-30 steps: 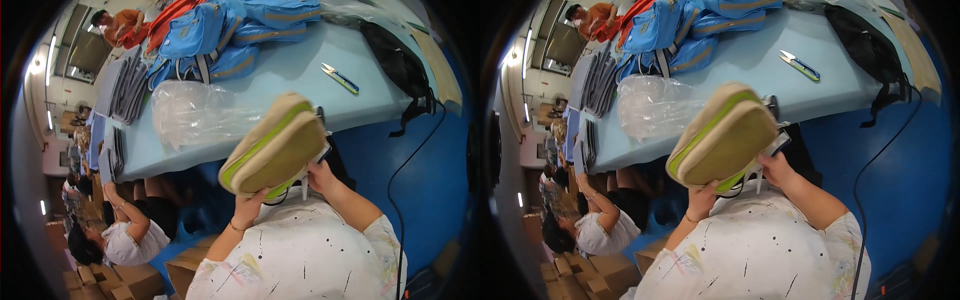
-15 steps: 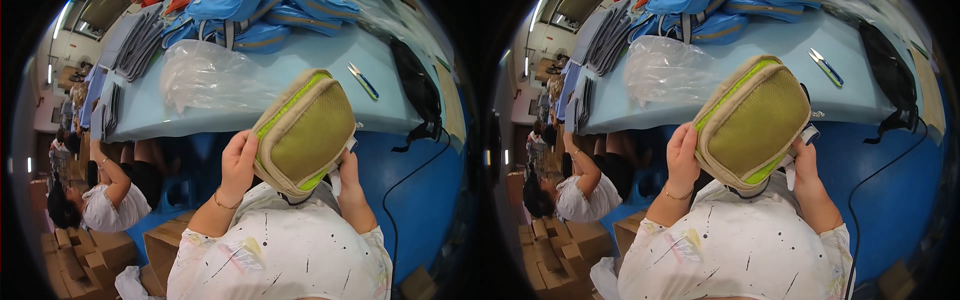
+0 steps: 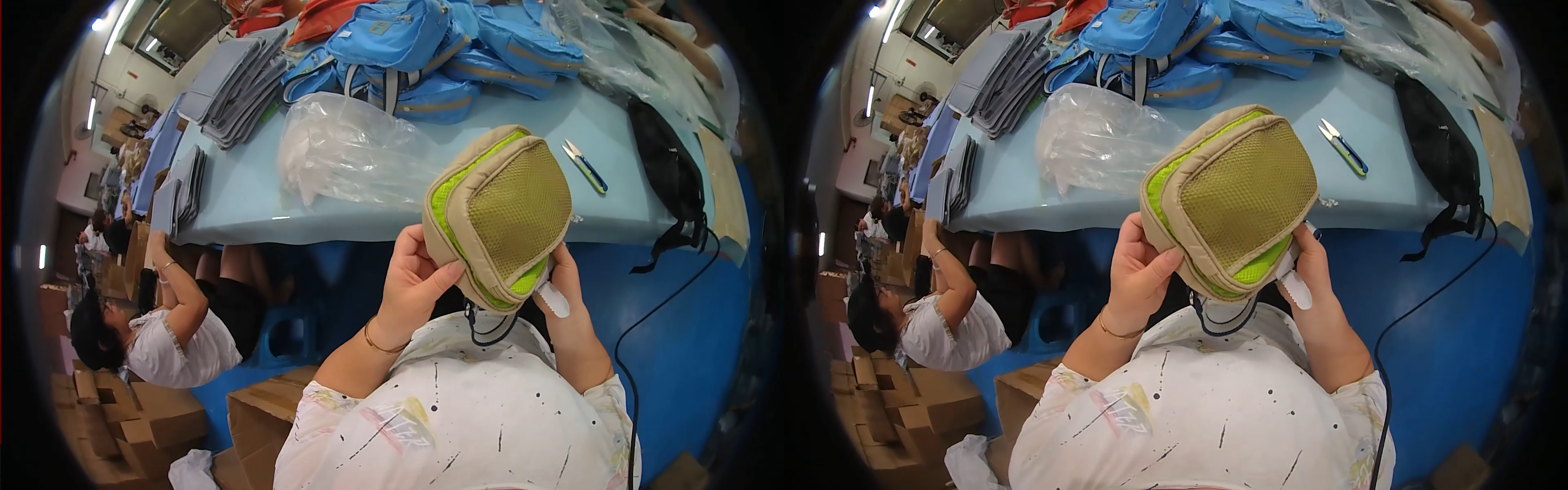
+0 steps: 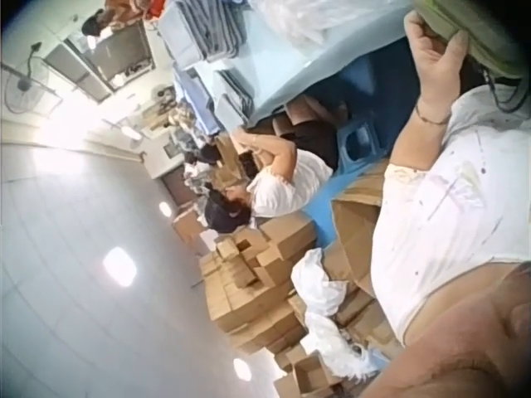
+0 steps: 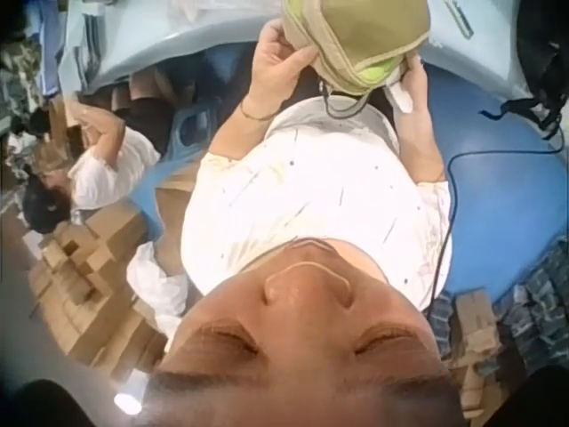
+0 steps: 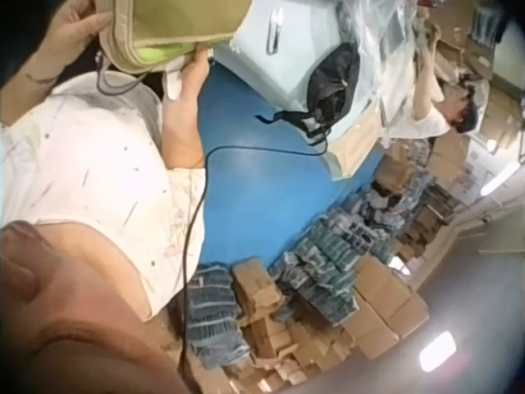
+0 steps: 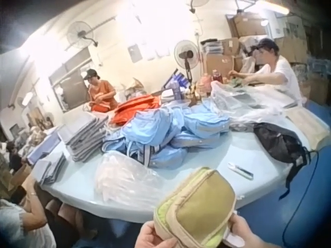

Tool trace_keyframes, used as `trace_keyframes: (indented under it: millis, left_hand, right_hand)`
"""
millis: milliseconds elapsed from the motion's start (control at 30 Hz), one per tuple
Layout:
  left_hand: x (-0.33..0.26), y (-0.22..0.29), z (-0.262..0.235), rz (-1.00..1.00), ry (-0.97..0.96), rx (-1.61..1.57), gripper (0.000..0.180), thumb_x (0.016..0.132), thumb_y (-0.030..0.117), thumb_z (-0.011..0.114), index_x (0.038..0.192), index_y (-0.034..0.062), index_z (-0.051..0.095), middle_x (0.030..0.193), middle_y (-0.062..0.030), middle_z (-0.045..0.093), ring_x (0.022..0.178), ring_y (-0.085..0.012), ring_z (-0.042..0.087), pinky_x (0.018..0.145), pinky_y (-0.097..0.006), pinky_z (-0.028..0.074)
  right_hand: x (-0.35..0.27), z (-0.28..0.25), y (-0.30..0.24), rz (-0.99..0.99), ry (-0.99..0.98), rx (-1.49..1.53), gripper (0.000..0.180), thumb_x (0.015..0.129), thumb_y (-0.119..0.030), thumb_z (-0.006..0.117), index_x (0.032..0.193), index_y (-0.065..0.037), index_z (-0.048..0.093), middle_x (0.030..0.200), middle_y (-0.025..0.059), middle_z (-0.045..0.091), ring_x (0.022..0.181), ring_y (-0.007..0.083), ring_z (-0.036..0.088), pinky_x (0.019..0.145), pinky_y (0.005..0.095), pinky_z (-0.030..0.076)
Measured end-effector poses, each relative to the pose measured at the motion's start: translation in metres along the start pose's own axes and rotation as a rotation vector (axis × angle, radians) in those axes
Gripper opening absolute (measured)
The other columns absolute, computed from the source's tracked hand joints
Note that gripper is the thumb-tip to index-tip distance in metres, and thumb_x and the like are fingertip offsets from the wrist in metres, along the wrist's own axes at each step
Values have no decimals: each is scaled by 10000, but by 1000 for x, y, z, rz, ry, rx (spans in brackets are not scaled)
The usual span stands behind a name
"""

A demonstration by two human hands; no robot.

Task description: Checking, trimming, and packaging small pouches/bags in a manufacturing workshop.

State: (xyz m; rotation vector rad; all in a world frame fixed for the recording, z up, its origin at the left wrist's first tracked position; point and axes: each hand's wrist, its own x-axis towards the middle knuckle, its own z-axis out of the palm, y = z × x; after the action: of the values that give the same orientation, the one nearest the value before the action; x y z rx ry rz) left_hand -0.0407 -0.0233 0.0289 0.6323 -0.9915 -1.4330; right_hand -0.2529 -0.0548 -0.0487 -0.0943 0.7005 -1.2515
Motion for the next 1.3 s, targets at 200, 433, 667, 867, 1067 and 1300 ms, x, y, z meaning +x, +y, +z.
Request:
trace_keyframes:
  millis: [200,433,667,867,1067,1300]
  left_hand:
    - [8,3,15,-49,12,-218,361,870,-18,575,1184,22,401,1118,-83,534,1027,-140,544,888,-283,463]
    - [21,7,28,-94,7,-320,329,897,11,540,1193,36,399,1123,-91,535,1021,-154,562,864,-304,483]
    - [26,8,20,-101,-6,-295,333,908,37,540,1206,28,392,1150,-85,525,1035,-151,554,893,-318,470]
    - [22,4,20,2,-18,73,364,907,65,568,1227,2,406,1159,-62,531,1036,-110,518,922,-274,423]
    - [20,-9,15,52,22,-27,305,963,117,467,1236,-17,442,1185,-85,546,1069,-129,524,941,-276,411]
    - [22,-8,20,-17,98,-190,331,993,183,409,1264,-7,426,1199,-75,531,1073,-125,520,935,-276,415]
  right_hand:
    - [4,1,-4,58,-91,70,370,955,-260,446,1210,4,490,1202,130,561,1087,246,562,961,395,445]
    - [2,12,-3,82,-160,101,388,951,-278,456,1221,-2,493,1226,131,557,1117,265,550,976,413,437]
    - [6,12,-2,17,-155,119,369,944,-261,477,1217,-14,504,1207,112,572,1097,242,561,959,390,445]
    - [11,16,1,-5,-105,86,361,949,-265,477,1219,-26,497,1199,95,575,1092,232,560,953,377,442]
    - [11,22,5,39,-92,124,351,948,-266,482,1216,-40,502,1203,88,573,1107,224,548,970,377,424]
    - [12,21,5,-5,-69,103,352,946,-271,490,1207,-36,515,1200,84,575,1098,221,548,958,367,425]
